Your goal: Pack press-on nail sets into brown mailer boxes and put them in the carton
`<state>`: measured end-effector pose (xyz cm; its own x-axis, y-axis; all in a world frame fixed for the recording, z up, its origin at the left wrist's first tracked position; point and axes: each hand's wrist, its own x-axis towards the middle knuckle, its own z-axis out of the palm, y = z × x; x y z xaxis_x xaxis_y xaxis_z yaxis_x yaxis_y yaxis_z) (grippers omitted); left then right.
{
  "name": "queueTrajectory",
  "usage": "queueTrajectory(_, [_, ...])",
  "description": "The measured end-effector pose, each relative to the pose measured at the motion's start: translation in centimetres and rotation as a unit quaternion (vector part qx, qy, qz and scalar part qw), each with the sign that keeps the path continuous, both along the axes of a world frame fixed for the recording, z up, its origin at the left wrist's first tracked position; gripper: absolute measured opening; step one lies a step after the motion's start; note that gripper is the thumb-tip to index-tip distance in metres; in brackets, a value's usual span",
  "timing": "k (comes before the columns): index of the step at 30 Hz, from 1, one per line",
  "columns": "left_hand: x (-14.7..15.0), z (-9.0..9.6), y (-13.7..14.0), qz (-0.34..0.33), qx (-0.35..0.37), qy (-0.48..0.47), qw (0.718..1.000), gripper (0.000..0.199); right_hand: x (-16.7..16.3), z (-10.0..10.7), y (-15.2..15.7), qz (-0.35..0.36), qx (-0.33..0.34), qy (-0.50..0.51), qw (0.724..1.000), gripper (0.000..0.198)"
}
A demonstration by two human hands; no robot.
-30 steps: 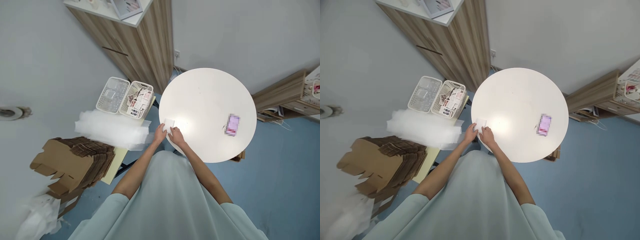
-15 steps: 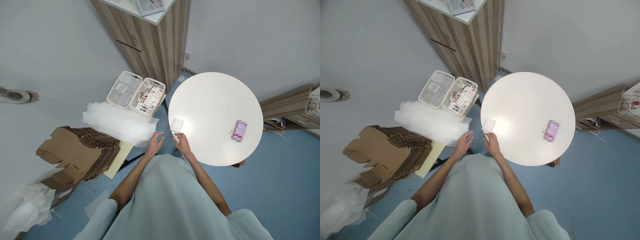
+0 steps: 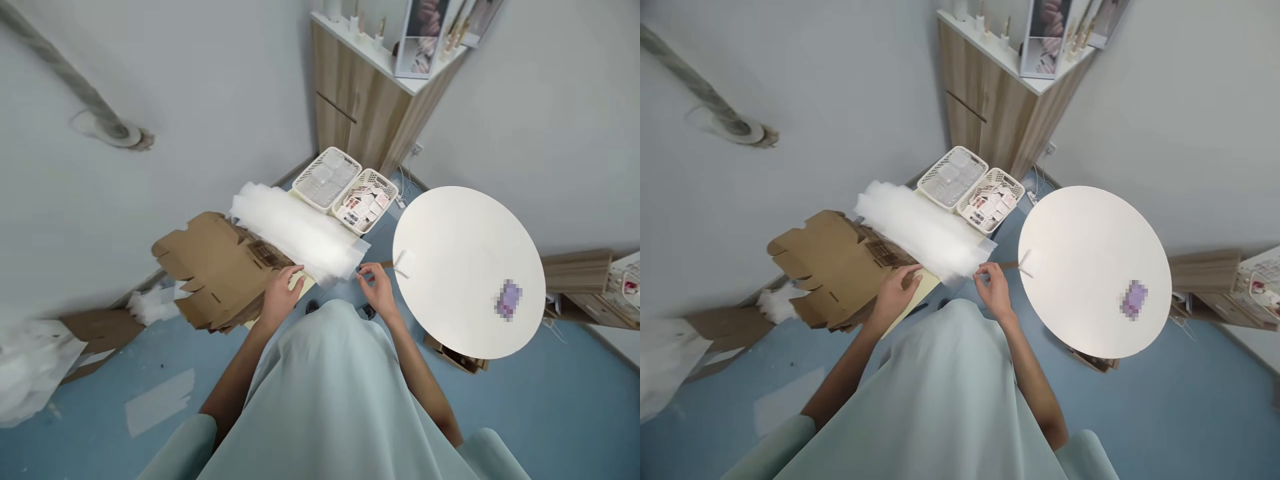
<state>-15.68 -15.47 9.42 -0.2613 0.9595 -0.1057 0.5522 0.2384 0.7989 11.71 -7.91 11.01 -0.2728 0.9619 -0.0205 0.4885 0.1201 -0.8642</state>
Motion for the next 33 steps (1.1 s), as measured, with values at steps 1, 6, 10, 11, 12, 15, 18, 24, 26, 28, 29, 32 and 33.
queueTrajectory(1, [-2.0,-0.1,-1.0,0.019,-0.007,0.026,0.999,0.039,-1.4,0.3,-0.1,0.015,-0.001,-0.001,1.0,0.012])
queueTrajectory(6, [-9.5,-2.9,-5.2,0.053,-0.113,0.132,0.983,0.042,-7.9,1.5,-0.5,0.088,-0.021,-0.016,0.996,0.009])
queueTrajectory(10, [-11.6,-5.1,-6.5,0.028,-0.138,0.135,0.981,0.041,-11.6,1.8,-0.7,0.159,-0.022,-0.038,0.986,0.005])
queueTrajectory(11, [-11.8,-5.3,-6.6,0.026,-0.136,0.13,0.982,0.04,-12.3,1.7,-0.8,0.175,-0.018,-0.044,0.983,0.004])
queueTrajectory(12, [-11.9,-5.4,-6.7,0.023,-0.134,0.122,0.983,0.039,-13.0,1.6,-0.8,0.192,-0.014,-0.051,0.98,0.003])
queueTrajectory(15, [-12.1,-5.4,-6.6,0.011,-0.122,0.111,0.986,0.037,-14.8,0.9,-1.2,0.245,-0.008,-0.077,0.966,0.007])
queueTrajectory(18, [-12.3,-5.1,-6.1,0.004,-0.124,0.141,0.982,0.042,-16.7,-0.2,-1.8,0.309,-0.01,-0.113,0.944,0.014])
queueTrajectory(24, [-11.8,-4.5,-5.2,-0.023,-0.139,0.204,0.969,0.042,-20.1,-2.6,-2.8,0.399,0.006,-0.257,0.88,0.027])
queueTrajectory(26, [-11.6,-4.6,-5.2,-0.031,-0.134,0.205,0.969,0.039,-20.8,-3.0,-2.9,0.403,0.005,-0.313,0.86,0.025])
queueTrajectory(28, [-11.4,-4.6,-5.4,-0.033,-0.127,0.195,0.972,0.038,-21.2,-3.0,-3.0,0.402,-0.001,-0.351,0.846,0.024])
queueTrajectory(29, [-11.4,-4.7,-5.6,-0.032,-0.12,0.189,0.974,0.037,-21.3,-3.0,-3.0,0.4,-0.006,-0.365,0.841,0.023])
queueTrajectory(32, [-11.5,-4.2,-6.4,-0.018,-0.08,0.174,0.981,0.038,-21.6,-2.8,-3.0,0.399,-0.027,-0.395,0.827,0.022])
queueTrajectory(33, [-11.5,-3.8,-6.7,-0.011,-0.061,0.169,0.984,0.038,-21.7,-2.8,-2.9,0.398,-0.034,-0.4,0.825,0.022])
